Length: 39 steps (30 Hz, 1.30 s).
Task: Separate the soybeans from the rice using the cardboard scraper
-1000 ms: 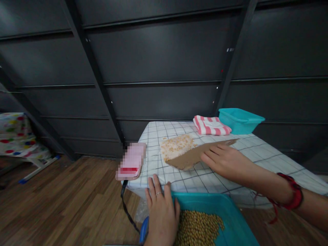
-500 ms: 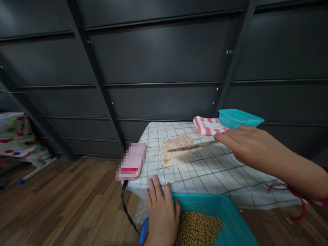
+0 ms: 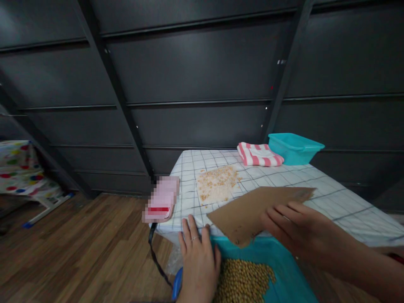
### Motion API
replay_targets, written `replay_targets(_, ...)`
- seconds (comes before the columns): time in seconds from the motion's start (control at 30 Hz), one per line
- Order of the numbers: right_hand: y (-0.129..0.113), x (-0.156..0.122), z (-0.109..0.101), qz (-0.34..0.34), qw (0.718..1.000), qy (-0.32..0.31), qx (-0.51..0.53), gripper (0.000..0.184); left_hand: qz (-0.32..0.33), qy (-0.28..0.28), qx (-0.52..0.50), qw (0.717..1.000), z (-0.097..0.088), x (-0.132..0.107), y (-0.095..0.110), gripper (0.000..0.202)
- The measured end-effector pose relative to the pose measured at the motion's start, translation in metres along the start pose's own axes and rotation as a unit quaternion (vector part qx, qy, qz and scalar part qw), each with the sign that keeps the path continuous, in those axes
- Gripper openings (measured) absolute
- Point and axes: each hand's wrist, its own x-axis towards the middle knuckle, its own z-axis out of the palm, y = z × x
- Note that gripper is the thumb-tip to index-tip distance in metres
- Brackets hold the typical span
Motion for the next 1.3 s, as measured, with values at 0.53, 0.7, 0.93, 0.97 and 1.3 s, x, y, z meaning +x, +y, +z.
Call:
replay_targets(0.53, 0.038, 0.044, 0.011, 0.011, 1.000, -0.022, -0.009, 0.020, 0.032, 0.034, 0.019, 0.999, 0.010, -0.003, -0.009, 0.030)
replay_targets(0.7, 0.054, 0.046, -0.006, 0.036, 0.999, -0.007, -0.028, 0.023, 0.032, 0.027, 0.018, 0.999, 0.014, -0.003, -0.012, 0.031)
replay_targets(0.93, 0.041, 0.077, 0.016, -0.005, 0.999, 0.045, -0.007, 0.018, 0.025, 0.025, 0.014, 0.999, 0.013, -0.004, -0.006, 0.030)
replay_targets(0.97, 0.038, 0.081, 0.020, -0.015, 0.998, 0.053, -0.004, 0.018, 0.020, 0.032, 0.014, 0.999, 0.013, -0.005, -0.004, 0.029)
replay_targets(1.3, 0.036, 0.078, 0.029, -0.051, 0.995, 0.087, -0.001, 0.020, 0.005, 0.052, 0.010, 0.999, 0.013, -0.005, 0.001, 0.028)
